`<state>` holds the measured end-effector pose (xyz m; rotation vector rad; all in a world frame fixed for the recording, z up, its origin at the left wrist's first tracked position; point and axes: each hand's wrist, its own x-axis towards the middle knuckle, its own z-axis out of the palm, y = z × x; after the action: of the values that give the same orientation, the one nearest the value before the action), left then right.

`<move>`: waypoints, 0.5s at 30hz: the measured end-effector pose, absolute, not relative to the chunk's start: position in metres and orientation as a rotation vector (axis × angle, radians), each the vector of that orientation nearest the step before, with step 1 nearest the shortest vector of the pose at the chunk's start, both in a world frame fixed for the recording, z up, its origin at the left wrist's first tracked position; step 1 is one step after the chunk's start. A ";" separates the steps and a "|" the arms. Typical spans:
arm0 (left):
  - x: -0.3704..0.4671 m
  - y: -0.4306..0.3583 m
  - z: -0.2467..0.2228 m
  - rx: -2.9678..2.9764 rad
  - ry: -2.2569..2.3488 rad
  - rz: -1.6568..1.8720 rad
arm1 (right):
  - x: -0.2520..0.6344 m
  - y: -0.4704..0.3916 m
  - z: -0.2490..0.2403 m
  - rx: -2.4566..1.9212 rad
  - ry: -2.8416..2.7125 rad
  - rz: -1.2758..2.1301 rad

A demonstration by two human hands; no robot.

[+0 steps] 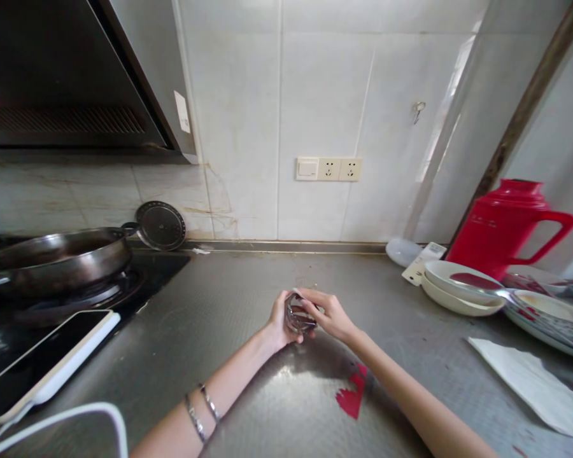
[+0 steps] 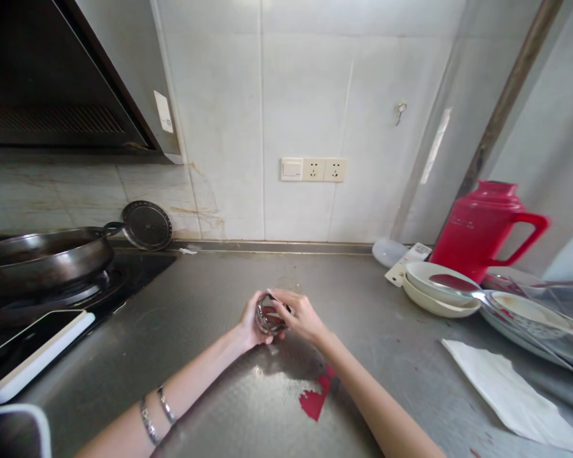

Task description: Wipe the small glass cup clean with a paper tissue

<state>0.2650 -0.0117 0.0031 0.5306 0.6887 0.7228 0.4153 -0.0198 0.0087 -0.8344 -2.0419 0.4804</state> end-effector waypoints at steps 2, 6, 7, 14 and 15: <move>0.267 -0.015 0.005 0.593 0.692 0.709 | 0.414 -0.017 0.005 -0.897 -1.915 0.709; 0.270 -0.018 0.007 0.596 0.667 0.696 | 0.415 -0.012 0.000 -0.941 -1.707 0.936; 0.270 -0.017 0.008 0.592 0.669 0.691 | 0.415 -0.012 0.000 -0.945 -1.678 0.950; 0.266 -0.015 0.010 0.556 0.694 0.687 | 0.420 -0.018 0.011 -0.923 -1.687 0.782; 0.265 -0.015 0.010 0.554 0.713 0.689 | 0.421 -0.019 0.013 -0.916 -1.731 0.712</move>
<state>0.2653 -0.0154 0.0101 0.5539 0.7127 0.6885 0.4210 -0.0188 0.0126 -0.9164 -1.7313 0.7116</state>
